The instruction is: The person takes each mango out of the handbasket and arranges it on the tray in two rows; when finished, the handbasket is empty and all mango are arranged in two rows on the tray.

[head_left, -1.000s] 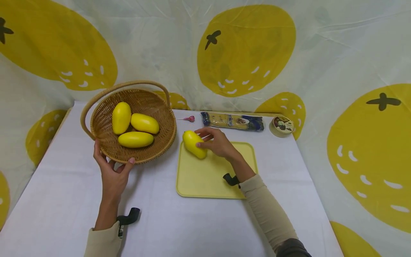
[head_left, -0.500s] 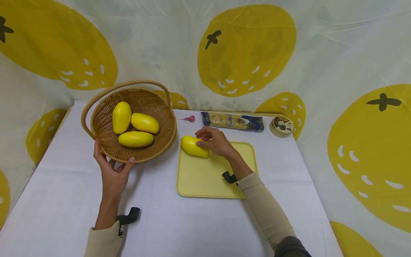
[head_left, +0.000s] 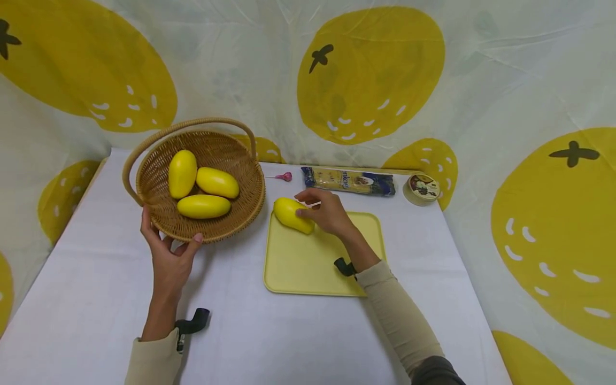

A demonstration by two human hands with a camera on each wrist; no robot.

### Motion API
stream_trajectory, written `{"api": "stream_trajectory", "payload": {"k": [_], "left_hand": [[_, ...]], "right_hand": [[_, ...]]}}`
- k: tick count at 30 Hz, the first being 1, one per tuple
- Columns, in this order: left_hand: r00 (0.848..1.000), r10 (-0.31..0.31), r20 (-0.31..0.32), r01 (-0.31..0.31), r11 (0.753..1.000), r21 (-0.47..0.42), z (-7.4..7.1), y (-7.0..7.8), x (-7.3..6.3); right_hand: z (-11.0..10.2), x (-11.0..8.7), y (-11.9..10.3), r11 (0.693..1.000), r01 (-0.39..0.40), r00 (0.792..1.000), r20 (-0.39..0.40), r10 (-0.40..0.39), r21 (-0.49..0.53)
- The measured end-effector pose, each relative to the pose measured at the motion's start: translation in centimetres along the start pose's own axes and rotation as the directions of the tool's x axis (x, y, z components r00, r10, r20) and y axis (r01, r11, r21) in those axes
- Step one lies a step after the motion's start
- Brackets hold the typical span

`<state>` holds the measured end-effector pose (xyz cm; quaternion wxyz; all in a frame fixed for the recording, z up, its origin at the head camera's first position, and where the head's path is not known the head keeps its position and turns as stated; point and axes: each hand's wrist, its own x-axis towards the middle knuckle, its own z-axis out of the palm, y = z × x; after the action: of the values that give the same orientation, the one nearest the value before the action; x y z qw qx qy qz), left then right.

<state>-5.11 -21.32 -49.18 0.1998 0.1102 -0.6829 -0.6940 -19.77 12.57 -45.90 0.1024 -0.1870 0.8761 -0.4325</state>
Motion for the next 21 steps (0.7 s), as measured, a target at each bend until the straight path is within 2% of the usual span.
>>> {"api": "stream_trajectory", "payload": {"k": [5,11,16,21], "left_hand": [[1.0,0.0,0.004,0.0,1.0,-0.013,0.0,0.0,0.0],[1.0,-0.002,0.001,0.002,1.0,-0.002,0.0,0.0,0.1],[1.0,-0.001,0.002,0.001,1.0,0.0,0.0,-0.1,0.1],[1.0,-0.002,0.0,0.002,1.0,-0.008,-0.1,-0.2,0.1]], "right_hand": [[0.0,-0.1,-0.9,1.0,0.018,1.0,-0.012,-0.018,-0.013],[0.5,0.2,-3.3,0.994,0.108,0.992,-0.068,-0.107,0.003],[1.3,0.6,-6.1,0.976,0.219,0.97,-0.109,-0.217,0.011],[2.6,1.4,-8.4,0.95,0.312,0.945,-0.106,-0.311,-0.001]]}}
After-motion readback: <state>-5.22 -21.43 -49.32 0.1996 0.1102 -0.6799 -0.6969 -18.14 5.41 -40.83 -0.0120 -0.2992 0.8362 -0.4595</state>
